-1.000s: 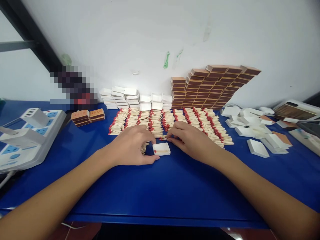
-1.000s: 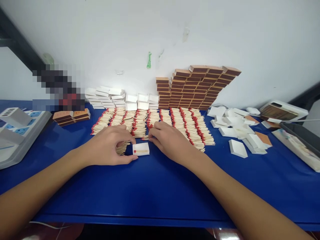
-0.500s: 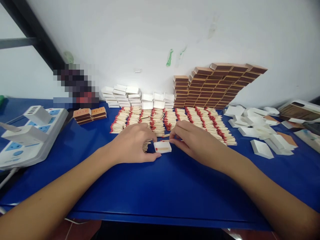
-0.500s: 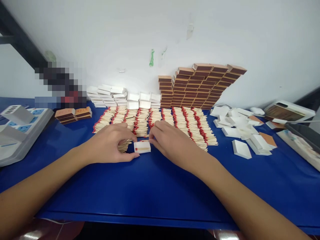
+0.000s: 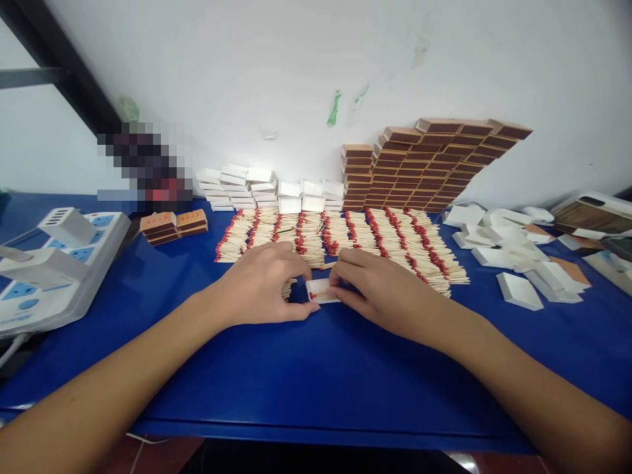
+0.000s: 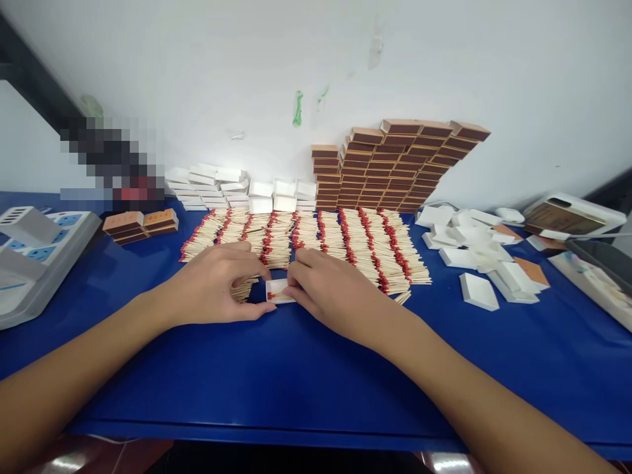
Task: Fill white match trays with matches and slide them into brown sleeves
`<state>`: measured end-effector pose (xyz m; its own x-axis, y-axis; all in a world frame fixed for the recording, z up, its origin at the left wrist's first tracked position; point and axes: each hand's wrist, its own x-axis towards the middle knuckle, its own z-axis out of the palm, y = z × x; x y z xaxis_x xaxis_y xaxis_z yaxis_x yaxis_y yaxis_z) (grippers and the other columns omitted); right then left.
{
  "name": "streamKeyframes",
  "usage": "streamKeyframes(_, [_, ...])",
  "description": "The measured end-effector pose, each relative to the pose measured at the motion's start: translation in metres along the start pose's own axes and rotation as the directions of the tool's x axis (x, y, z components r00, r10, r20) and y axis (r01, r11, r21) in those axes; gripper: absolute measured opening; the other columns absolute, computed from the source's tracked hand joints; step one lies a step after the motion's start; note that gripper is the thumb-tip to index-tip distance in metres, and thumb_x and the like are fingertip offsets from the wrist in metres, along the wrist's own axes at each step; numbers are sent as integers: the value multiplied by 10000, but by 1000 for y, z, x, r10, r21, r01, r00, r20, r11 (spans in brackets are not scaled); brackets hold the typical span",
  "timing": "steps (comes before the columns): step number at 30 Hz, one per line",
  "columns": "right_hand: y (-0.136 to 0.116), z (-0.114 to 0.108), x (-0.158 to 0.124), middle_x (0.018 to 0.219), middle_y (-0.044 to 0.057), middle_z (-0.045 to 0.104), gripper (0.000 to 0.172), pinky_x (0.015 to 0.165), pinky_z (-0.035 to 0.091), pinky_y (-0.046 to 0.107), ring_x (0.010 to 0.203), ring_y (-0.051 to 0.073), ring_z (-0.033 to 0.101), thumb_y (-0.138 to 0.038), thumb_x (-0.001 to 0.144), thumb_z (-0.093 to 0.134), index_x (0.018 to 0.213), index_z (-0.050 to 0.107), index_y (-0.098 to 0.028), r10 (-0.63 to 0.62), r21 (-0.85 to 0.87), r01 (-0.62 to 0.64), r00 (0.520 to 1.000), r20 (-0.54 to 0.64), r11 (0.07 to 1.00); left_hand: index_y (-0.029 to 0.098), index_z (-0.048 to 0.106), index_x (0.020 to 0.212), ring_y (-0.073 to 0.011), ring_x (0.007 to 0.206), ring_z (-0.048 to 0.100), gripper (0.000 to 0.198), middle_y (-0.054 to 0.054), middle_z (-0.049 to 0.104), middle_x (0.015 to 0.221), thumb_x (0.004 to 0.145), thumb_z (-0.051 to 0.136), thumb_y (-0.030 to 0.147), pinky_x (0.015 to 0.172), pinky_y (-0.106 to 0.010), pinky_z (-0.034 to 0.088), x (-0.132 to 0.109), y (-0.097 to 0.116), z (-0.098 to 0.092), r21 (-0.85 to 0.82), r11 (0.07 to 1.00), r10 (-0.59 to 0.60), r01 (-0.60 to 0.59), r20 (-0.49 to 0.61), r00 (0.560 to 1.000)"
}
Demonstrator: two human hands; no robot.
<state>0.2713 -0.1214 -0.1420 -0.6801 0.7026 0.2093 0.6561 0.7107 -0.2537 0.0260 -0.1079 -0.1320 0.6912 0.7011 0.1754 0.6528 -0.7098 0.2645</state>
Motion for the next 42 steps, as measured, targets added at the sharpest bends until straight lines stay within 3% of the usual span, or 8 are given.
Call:
streamKeyframes(5, [4,-1,3,955,40,617,129,709,451,319,821,176,595,-245,1047,591,939,644,-198,41,116,-38,999,-24,992,200,775,988,-204,821,625,326,-29,686,831,840,772,490,738,-324,446,0,-1,0,-2,1000,8,-8,1,1000])
streamKeyframes(9, [24,3,7,949,67,610,99,802,464,368,932,233,574,-255,1043,605,1011,670,-187,38,7,-37,986,-165,999,202,778,991,-206,816,626,337,-30,688,824,832,781,499,724,-321,442,0,-2,0,-6,1000,6,-6,3,1000])
streamKeyframes(13, [38,8,8,955,79,605,128,835,466,390,969,251,552,-249,1045,595,961,672,-191,-26,-21,23,989,-149,1000,200,780,999,-211,826,630,360,-42,694,858,829,781,517,731,-329,451,0,-2,0,2,1000,-9,9,9,1000])
streamKeyframes(27, [34,4,9,979,98,624,178,815,461,386,953,257,559,-252,1061,553,899,599,-195,30,-12,-31,998,-53,999,201,777,1015,-211,835,641,377,-42,696,868,828,777,529,747,-337,457,0,-5,1,20,1000,-14,14,4,1000])
streamKeyframes(32, [13,-4,7,975,97,633,152,822,463,391,955,258,555,-251,1056,568,919,600,-193,-25,-21,23,993,-114,1000,202,780,1011,-208,832,638,360,-41,689,860,844,761,520,738,-331,450,0,-3,0,26,1000,-11,11,4,1000])
streamKeyframes(36, [-2,-3,4,997,96,647,134,841,462,401,969,259,562,-240,1053,571,937,624,-197,-79,-1,79,994,-69,997,195,778,976,-207,811,629,340,-39,680,838,850,751,510,726,-335,445,1,-1,-1,26,1000,-10,10,4,1000])
streamKeyframes(39, [6,0,5,1001,95,650,131,839,464,397,975,257,566,-242,1059,550,977,646,-208,-42,51,48,993,-113,998,195,777,982,-211,820,630,338,-41,688,845,845,761,504,738,-338,452,2,-2,-1,28,1000,-7,7,6,1000])
streamKeyframes(42, [22,4,8,973,99,640,114,869,457,416,990,276,552,-234,1045,566,1007,670,-205,6,-4,-7,983,-184,1000,191,776,998,-215,832,632,346,-49,698,860,842,770,499,743,-334,456,1,-3,-1,22,1000,-2,2,13,1000])
